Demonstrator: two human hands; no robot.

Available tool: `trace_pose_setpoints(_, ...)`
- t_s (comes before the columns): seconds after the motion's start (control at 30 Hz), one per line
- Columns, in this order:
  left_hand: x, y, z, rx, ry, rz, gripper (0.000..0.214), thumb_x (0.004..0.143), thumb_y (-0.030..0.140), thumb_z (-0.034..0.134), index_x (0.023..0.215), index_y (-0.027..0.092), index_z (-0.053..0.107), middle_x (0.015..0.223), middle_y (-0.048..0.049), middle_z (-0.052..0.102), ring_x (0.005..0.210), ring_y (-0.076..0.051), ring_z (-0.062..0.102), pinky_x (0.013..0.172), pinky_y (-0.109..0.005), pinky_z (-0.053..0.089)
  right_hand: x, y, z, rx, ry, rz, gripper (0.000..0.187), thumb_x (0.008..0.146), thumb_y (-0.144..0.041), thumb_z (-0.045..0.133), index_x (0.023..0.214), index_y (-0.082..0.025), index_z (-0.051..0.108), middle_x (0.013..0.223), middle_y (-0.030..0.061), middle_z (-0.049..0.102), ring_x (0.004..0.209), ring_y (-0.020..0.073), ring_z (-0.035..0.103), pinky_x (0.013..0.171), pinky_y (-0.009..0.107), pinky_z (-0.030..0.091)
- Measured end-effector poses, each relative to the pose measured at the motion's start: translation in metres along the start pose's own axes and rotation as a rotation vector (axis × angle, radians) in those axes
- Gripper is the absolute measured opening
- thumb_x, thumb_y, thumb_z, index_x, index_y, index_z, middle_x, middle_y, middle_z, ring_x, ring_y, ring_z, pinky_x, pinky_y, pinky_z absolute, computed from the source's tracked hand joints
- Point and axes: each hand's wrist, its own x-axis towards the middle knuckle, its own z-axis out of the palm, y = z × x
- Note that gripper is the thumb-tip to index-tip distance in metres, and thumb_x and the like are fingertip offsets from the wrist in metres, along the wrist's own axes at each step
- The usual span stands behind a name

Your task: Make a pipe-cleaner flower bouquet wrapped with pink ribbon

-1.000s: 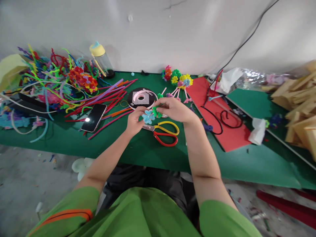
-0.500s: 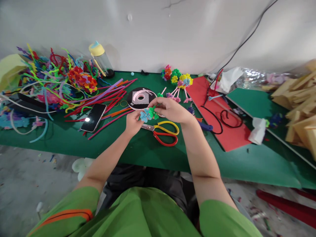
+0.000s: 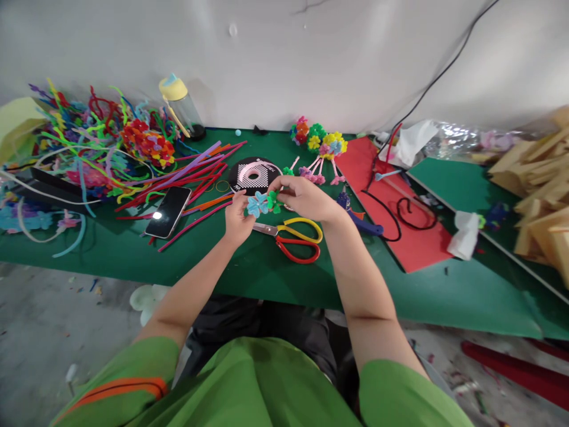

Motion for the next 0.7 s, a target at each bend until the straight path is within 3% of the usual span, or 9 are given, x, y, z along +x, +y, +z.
trace_pose_setpoints(0.2,0.001,0.001,0.000,-0.008,0.003,0.044,0.008,0.078,0.017,0.054,0.074,0.023,0.049,0.059,0.0070,0.059,0.051,-0.010,0.056,0.095,-0.046,0.046,-0.003,-0.007,-0.003,0.007,0.029,0.012,0.015,0.081,-0.027,0.051,0.092,-0.023,0.060,0.088,0.0030,0.064,0.079,0.0156,0.060,0.071,0.033,0.053)
trace_pose_setpoints(0.3,0.002,0.003,-0.001,-0.023,0.013,0.023,0.010,0.077,0.015,0.054,0.071,0.022,0.048,0.057,0.0079,0.056,0.049,-0.009,0.052,0.094,-0.044,0.048,-0.003,-0.002,-0.013,-0.085,0.234,-0.007,0.018,0.083,-0.025,0.047,0.095,-0.021,0.059,0.093,0.0055,0.064,0.087,0.0173,0.061,0.080,0.036,0.052)
trace_pose_setpoints(0.4,0.003,0.003,-0.001,-0.021,-0.011,0.001,0.011,0.077,0.015,0.053,0.070,0.022,0.049,0.057,0.0073,0.056,0.050,-0.008,0.052,0.094,-0.042,0.048,0.000,0.018,-0.027,-0.395,0.505,0.049,0.020,0.080,-0.018,0.045,0.093,-0.020,0.060,0.101,0.0095,0.062,0.095,0.0224,0.060,0.087,0.043,0.049)
trace_pose_setpoints(0.43,0.002,0.003,-0.001,-0.024,-0.019,-0.002,0.011,0.078,0.014,0.053,0.070,0.021,0.049,0.058,0.0072,0.056,0.050,-0.008,0.052,0.094,-0.042,0.047,0.001,0.027,-0.031,-0.485,0.527,0.065,0.022,0.079,-0.016,0.045,0.094,-0.020,0.061,0.104,0.0111,0.061,0.099,0.0242,0.059,0.089,0.045,0.047)
trace_pose_setpoints(0.57,0.001,0.002,-0.001,-0.060,-0.035,-0.012,0.010,0.078,0.012,0.053,0.074,0.021,0.052,0.062,0.0047,0.059,0.058,-0.010,0.058,0.094,-0.041,0.047,0.006,0.063,-0.036,-0.683,0.526,0.076,0.025,0.077,-0.012,0.043,0.093,-0.017,0.062,0.111,0.0147,0.058,0.111,0.0287,0.052,0.096,0.048,0.042)
trace_pose_setpoints(0.7,0.002,0.002,-0.001,-0.078,-0.038,-0.040,0.009,0.076,0.012,0.055,0.076,0.020,0.054,0.069,0.0015,0.061,0.068,-0.013,0.062,0.084,-0.035,0.051,0.018,0.084,-0.025,-0.724,0.389,0.049,0.025,0.078,-0.010,0.040,0.090,-0.014,0.062,0.104,0.0153,0.061,0.105,0.0266,0.055,0.095,0.045,0.044)
